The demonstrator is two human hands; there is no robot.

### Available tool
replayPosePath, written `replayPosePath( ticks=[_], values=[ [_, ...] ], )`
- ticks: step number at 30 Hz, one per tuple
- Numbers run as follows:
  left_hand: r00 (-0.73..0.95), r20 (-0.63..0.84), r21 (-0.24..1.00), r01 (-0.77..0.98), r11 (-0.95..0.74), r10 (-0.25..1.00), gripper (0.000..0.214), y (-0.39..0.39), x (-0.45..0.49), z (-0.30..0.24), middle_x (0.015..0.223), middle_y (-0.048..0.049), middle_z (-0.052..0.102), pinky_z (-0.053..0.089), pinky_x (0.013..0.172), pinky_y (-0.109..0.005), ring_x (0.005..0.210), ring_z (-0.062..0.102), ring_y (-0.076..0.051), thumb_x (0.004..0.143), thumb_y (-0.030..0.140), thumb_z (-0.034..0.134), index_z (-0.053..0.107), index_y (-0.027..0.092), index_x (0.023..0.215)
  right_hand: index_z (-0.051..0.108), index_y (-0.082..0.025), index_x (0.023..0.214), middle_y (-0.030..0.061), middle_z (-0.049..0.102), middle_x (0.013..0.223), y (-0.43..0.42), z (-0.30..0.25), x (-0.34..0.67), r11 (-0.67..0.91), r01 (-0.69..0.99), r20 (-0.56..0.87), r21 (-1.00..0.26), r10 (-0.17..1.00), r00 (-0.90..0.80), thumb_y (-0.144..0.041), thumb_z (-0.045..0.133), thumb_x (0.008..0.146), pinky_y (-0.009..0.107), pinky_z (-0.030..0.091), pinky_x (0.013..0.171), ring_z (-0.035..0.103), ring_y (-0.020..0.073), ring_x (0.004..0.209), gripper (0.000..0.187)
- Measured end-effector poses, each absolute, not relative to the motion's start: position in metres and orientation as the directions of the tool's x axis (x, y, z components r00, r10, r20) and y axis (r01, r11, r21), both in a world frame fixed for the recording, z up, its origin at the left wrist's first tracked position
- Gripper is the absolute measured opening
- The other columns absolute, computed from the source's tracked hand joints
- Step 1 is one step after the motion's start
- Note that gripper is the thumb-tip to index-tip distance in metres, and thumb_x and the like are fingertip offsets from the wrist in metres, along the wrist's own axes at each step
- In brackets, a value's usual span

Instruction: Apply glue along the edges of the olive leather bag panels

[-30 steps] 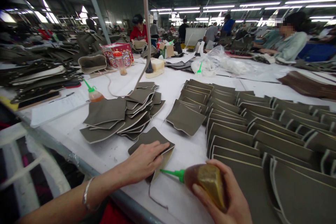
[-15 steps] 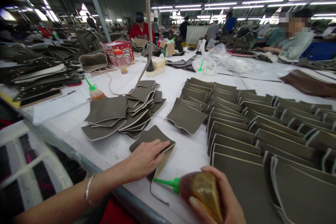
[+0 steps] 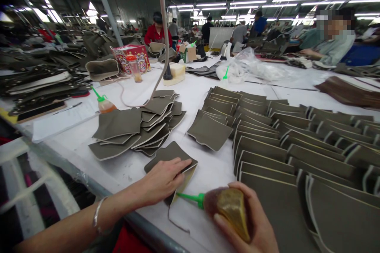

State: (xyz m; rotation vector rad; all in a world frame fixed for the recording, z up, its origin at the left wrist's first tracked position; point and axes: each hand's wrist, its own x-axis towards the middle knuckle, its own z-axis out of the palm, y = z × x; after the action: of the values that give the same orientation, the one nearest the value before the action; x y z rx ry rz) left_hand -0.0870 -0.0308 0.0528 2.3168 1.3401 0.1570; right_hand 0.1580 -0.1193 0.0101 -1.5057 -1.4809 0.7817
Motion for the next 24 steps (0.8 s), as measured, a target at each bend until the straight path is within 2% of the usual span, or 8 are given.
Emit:
replayPosePath(
  ticks=[5,10,13,18,24],
  values=[
    [0.520,-0.139,0.443,0.794,-0.416,0.843,0.045,-0.030,-0.086,0.052,0.111,-0.0053,0.067,0.050,0.084,-0.035,0.097,0.067,-0.025,0.091,0.021,0.037,0.054,0.023,0.133,0.052,-0.030,0.122,0.0017,0.059,0.113,-0.100,0.019,0.167,0.090,0.568,0.268,-0.818,0.934,0.238,-0.058,0.072,0.081,0.032,0.047,0.079,0.061,0.0269,0.094,0.053],
    [0.535,-0.146,0.461,0.781,-0.421,0.832,0.047,-0.028,-0.085,0.053,0.114,-0.0044,0.067,0.049,0.087,-0.035,0.102,0.066,-0.025,0.092,0.021,0.037,0.052,0.026,0.136,0.053,-0.029,0.122,0.0027,0.058,0.113,-0.091,0.027,0.165,0.143,0.604,0.365,-0.784,0.893,0.262,-0.057,0.071,0.082,0.035,0.046,0.080,0.059,0.0278,0.095,0.052],
    [0.538,-0.145,0.471,0.776,-0.421,0.830,0.047,-0.028,-0.085,0.054,0.113,-0.0042,0.067,0.050,0.087,-0.036,0.101,0.066,-0.025,0.091,0.021,0.036,0.053,0.026,0.135,0.053,-0.029,0.121,0.0020,0.061,0.111,-0.099,0.024,0.163,0.140,0.631,0.356,-0.763,0.906,0.229,-0.057,0.070,0.083,0.031,0.048,0.078,0.061,0.0260,0.093,0.049],
    [0.538,-0.153,0.468,0.778,-0.419,0.829,0.049,-0.028,-0.086,0.057,0.111,-0.0047,0.068,0.050,0.086,-0.036,0.099,0.066,-0.025,0.091,0.021,0.036,0.052,0.025,0.137,0.053,-0.030,0.121,0.0005,0.063,0.108,-0.109,0.019,0.161,0.129,0.569,0.248,-0.812,0.959,0.136,-0.055,0.068,0.087,0.026,0.051,0.074,0.065,0.0229,0.087,0.045],
    [0.532,-0.143,0.479,0.775,-0.412,0.834,0.051,-0.028,-0.086,0.054,0.114,-0.0035,0.067,0.049,0.088,-0.034,0.101,0.065,-0.024,0.091,0.020,0.036,0.051,0.027,0.138,0.053,-0.028,0.122,0.0014,0.061,0.110,-0.091,0.024,0.167,0.123,0.572,0.327,-0.811,0.906,0.269,-0.059,0.071,0.081,0.025,0.050,0.075,0.062,0.0241,0.093,0.054]
  ],
)
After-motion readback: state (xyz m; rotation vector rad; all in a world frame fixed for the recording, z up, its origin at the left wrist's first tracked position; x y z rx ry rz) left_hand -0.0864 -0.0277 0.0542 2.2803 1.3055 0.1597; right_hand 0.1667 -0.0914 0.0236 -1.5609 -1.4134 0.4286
